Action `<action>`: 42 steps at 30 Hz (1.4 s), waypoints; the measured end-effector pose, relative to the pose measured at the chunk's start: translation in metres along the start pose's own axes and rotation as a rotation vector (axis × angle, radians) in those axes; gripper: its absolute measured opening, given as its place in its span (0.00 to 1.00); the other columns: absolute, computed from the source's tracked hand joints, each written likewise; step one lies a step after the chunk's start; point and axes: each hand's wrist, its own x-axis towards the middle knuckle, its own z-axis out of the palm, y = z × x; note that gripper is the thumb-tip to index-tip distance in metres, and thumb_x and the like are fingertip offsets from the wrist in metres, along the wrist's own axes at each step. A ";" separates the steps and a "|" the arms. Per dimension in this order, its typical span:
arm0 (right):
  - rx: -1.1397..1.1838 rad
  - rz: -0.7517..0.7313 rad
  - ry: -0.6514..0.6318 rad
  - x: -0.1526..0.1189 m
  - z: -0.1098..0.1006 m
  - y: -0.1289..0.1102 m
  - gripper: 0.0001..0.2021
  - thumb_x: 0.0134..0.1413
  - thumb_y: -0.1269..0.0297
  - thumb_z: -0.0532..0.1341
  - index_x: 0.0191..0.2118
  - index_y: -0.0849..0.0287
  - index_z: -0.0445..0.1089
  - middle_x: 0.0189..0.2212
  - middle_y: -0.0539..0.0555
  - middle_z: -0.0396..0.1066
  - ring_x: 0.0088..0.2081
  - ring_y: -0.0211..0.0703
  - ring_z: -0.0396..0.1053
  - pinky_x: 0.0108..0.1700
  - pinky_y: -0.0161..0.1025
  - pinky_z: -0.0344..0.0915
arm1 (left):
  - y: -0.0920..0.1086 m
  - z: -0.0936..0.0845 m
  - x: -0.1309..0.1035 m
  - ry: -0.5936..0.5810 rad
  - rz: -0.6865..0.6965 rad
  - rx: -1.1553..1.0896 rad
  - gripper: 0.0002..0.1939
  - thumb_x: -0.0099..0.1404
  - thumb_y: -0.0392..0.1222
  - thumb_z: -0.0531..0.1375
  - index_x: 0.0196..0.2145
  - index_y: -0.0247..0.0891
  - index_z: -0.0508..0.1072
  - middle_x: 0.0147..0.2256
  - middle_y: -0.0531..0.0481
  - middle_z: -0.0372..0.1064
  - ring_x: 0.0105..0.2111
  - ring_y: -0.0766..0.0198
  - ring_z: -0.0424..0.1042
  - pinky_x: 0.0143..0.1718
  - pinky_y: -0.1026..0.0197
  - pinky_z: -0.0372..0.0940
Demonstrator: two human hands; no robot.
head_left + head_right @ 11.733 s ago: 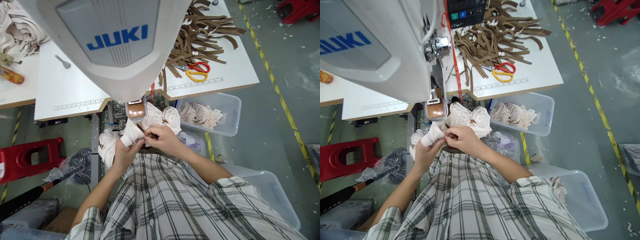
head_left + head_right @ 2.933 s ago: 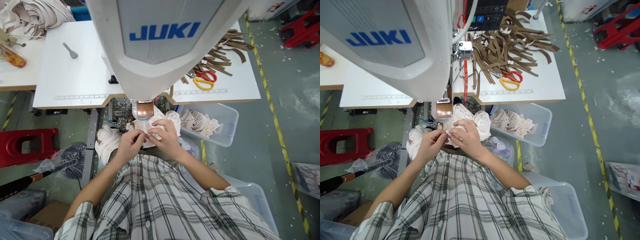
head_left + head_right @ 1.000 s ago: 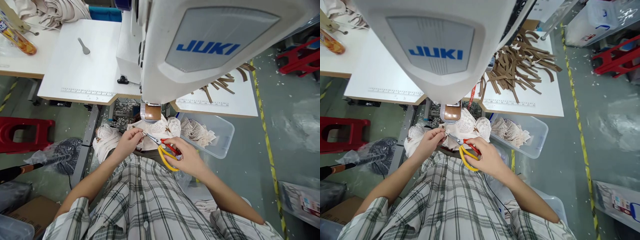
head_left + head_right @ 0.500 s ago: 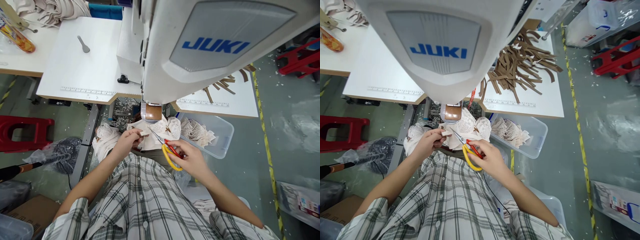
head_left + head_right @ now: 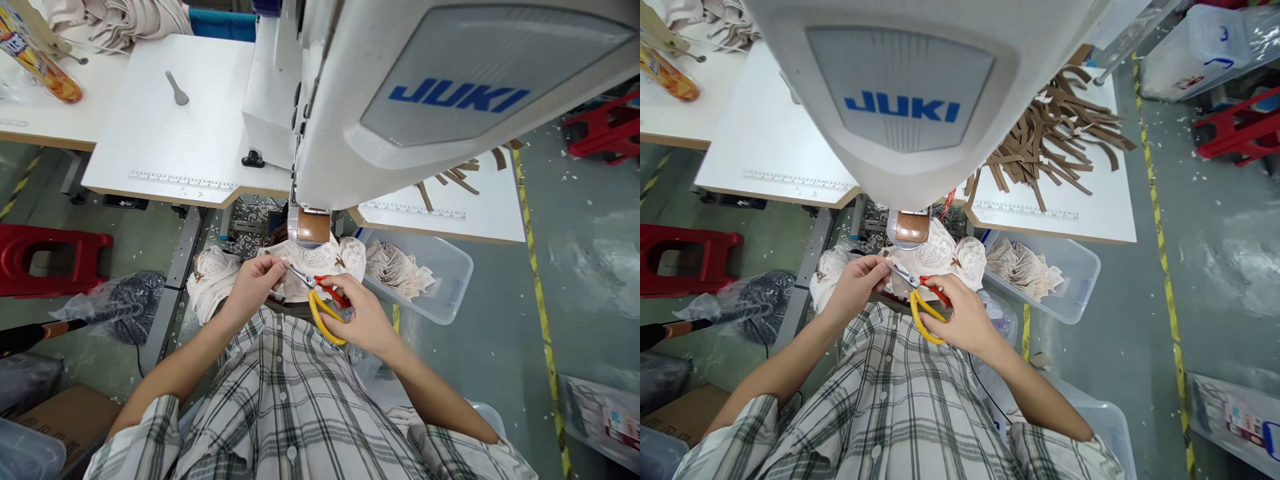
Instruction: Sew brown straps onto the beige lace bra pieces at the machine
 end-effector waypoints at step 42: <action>0.155 0.154 0.339 0.053 -0.026 0.035 0.14 0.58 0.50 0.62 0.32 0.56 0.69 0.25 0.51 0.73 0.26 0.42 0.70 0.28 0.37 0.64 | -0.029 0.003 -0.018 0.020 0.236 0.379 0.24 0.64 0.53 0.62 0.55 0.42 0.69 0.42 0.41 0.73 0.42 0.55 0.71 0.43 0.55 0.65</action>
